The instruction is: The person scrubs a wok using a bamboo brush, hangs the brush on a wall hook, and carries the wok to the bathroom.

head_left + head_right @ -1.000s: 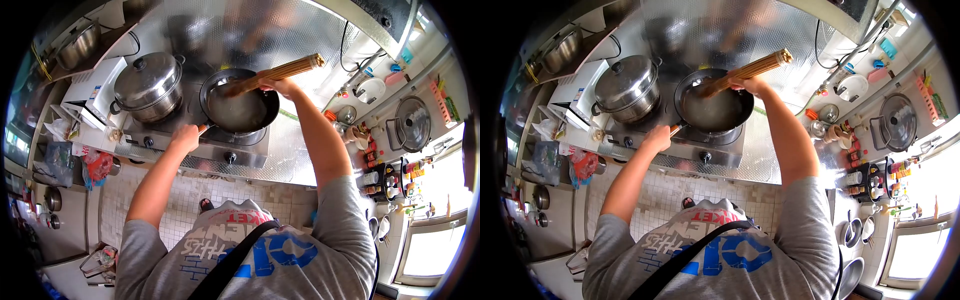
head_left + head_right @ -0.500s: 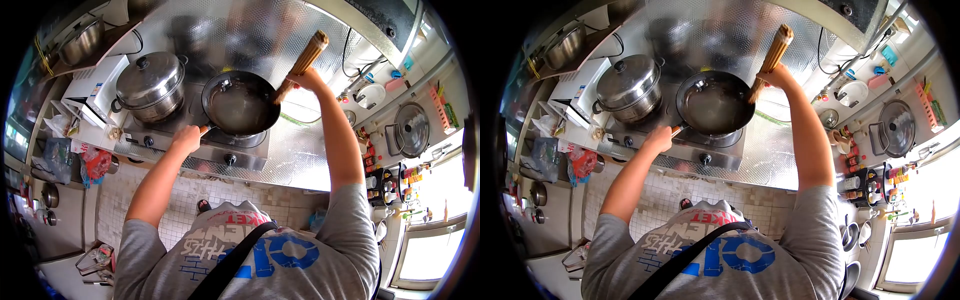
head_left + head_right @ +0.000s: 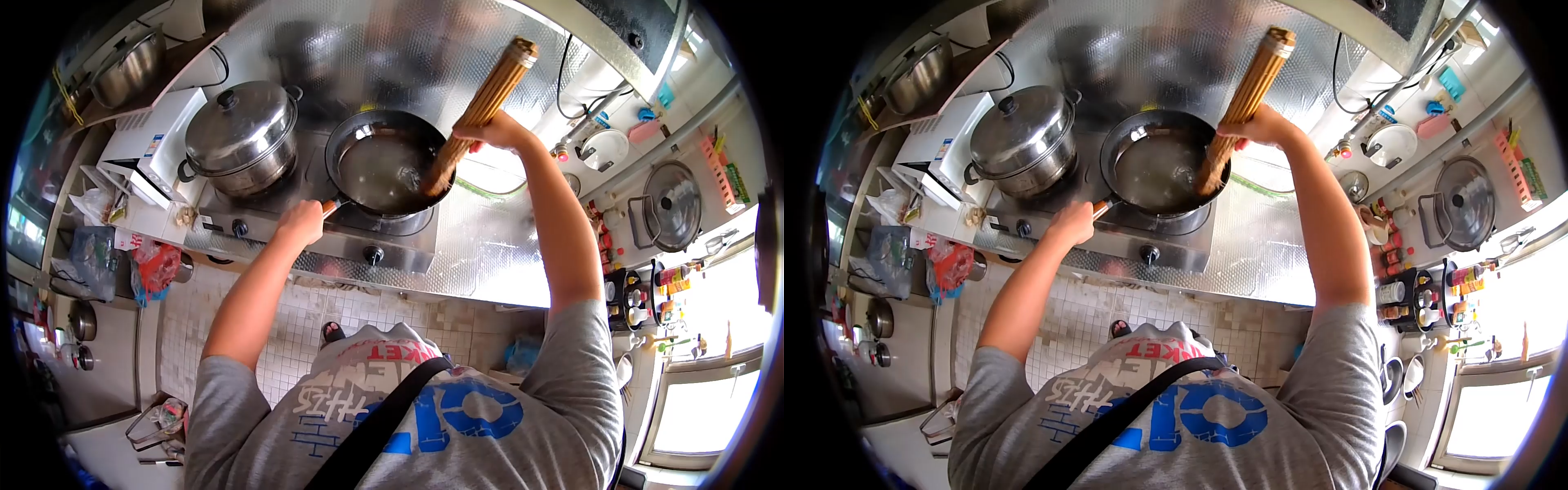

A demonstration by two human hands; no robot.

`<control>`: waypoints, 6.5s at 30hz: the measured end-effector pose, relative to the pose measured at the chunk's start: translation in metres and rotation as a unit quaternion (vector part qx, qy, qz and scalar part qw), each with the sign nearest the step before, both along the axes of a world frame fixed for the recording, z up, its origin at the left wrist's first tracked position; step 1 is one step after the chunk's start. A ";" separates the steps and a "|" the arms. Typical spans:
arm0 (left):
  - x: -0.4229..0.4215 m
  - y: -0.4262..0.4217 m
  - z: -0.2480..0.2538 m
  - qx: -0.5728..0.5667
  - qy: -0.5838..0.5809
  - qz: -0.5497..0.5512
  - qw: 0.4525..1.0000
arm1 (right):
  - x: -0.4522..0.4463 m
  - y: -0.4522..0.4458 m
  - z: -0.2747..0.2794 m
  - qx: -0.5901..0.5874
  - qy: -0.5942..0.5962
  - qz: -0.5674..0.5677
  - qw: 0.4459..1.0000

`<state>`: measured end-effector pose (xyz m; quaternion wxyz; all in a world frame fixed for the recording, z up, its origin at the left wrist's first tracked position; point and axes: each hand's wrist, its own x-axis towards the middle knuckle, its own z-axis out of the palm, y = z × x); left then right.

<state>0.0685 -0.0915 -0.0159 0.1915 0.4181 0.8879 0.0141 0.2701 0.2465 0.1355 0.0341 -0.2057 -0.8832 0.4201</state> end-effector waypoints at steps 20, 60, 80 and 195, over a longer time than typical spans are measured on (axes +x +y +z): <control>0.002 -0.001 -0.001 0.010 0.022 0.004 1.000 | 0.085 -0.195 -0.059 0.339 0.149 -0.070 0.926; 0.005 0.003 0.007 -0.031 0.024 0.005 0.999 | 0.088 -0.019 -0.059 0.005 0.340 -0.149 0.929; 0.007 0.003 0.011 -0.032 0.010 0.020 0.999 | 0.025 -0.131 -0.085 -0.089 0.214 -0.031 0.972; -0.014 -0.043 0.000 0.030 0.030 -0.142 0.989 | 0.123 -0.302 -0.151 -0.042 0.504 -0.463 0.728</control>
